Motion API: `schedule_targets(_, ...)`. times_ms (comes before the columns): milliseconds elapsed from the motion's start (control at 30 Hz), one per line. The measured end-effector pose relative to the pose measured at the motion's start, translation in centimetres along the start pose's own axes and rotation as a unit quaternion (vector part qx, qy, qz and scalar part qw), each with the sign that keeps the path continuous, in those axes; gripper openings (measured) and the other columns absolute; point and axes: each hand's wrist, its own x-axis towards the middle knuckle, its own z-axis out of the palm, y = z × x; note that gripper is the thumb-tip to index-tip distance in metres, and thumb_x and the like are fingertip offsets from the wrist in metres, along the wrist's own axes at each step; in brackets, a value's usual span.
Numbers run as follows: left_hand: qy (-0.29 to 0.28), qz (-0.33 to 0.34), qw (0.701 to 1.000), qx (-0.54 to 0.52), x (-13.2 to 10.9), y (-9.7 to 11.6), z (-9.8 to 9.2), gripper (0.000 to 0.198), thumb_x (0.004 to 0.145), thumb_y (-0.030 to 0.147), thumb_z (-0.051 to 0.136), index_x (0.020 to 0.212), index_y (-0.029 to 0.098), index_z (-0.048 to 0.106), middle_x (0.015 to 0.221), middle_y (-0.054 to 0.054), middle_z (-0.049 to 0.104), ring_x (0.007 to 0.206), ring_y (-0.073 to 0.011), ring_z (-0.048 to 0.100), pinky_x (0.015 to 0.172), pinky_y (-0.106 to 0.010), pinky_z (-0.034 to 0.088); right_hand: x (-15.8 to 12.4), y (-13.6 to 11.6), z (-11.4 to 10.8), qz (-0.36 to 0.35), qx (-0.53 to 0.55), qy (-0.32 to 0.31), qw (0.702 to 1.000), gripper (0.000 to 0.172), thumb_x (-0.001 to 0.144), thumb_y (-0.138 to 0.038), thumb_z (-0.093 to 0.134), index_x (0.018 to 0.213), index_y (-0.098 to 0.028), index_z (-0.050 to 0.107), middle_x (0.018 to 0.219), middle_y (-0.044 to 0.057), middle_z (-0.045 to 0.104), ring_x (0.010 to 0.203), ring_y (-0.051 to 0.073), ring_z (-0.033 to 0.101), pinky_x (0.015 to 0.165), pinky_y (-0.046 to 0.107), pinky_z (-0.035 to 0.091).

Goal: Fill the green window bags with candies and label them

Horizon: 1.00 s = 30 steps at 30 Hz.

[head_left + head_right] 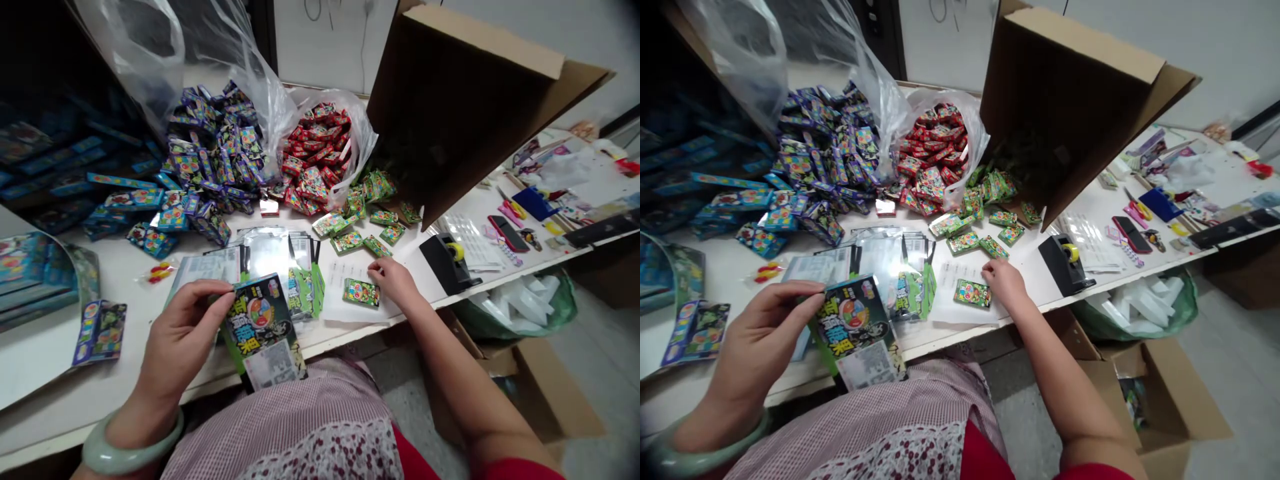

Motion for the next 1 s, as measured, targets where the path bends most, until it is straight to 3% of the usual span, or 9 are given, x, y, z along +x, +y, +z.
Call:
schedule_targets(333,-0.014,0.013,0.999,-0.029,0.3,-0.3,0.3,0.007,0.085,0.029,0.065,0.091,0.024,0.063,0.09,0.002,0.063,0.083,-0.016,0.059,0.073,-0.026,0.051,-1.2,2.3,0.0,0.015,0.052,-0.009,0.998,0.02,0.085,-0.035,0.052,0.088,-0.02,0.066,0.086,0.004,0.07,0.075,0.019,0.066,0.073,0.031,0.049)
schedule_targets(433,-0.015,0.012,0.999,-0.035,0.3,-0.3,0.3,0.007,0.085,0.028,0.064,0.091,0.024,0.063,0.091,0.002,0.063,0.085,-0.0162,0.059,0.075,-0.027,0.051,-1.3,1.5,0.1,0.016,0.037,0.003,0.999,0.017,0.082,-0.033,0.054,0.084,-0.02,0.065,0.091,0.006,0.069,0.077,0.02,0.066,0.074,0.032,0.049)
schedule_targets(600,-0.01,0.019,0.999,-0.038,0.0,-0.4,-0.2,0.007,0.085,0.029,0.065,0.09,0.024,0.063,0.089,0.001,0.064,0.083,-0.0162,0.06,0.073,-0.027,0.052,-1.2,0.2,-0.1,0.018,0.027,-0.005,0.999,0.011,0.081,-0.029,0.054,0.078,-0.023,0.063,0.073,0.003,0.068,0.07,0.021,0.064,0.069,0.033,0.046)
schedule_targets(733,-0.009,0.025,0.999,-0.036,0.0,-0.6,-0.1,0.009,0.085,0.031,0.064,0.089,0.023,0.063,0.088,0.0,0.063,0.079,-0.0157,0.059,0.069,-0.025,0.05,-0.8,-0.4,-1.2,0.013,0.064,-0.021,0.998,0.014,0.082,-0.033,0.054,0.078,-0.021,0.06,0.072,0.003,0.067,0.068,0.019,0.063,0.066,0.032,0.048)
schedule_targets(833,-0.019,0.036,0.998,-0.043,0.1,-0.4,0.5,0.009,0.085,0.03,0.062,0.09,0.022,0.062,0.088,0.0,0.062,0.078,-0.0147,0.059,0.068,-0.024,0.049,-0.4,-3.4,-2.7,-0.029,0.12,-0.041,0.992,0.022,0.082,-0.041,0.056,0.081,-0.019,0.06,0.078,0.003,0.065,0.071,0.017,0.06,0.066,0.031,0.048)
schedule_targets(1000,-0.032,0.053,0.997,-0.054,0.0,0.8,1.4,0.007,0.085,0.027,0.061,0.089,0.02,0.06,0.084,-0.001,0.061,0.078,-0.0146,0.057,0.065,-0.024,0.046,0.0,-13.4,-3.8,-0.215,0.214,-0.166,0.938,0.019,0.084,-0.037,0.06,0.079,-0.019,0.062,0.083,0.003,0.064,0.077,0.015,0.058,0.071,0.03,0.046)
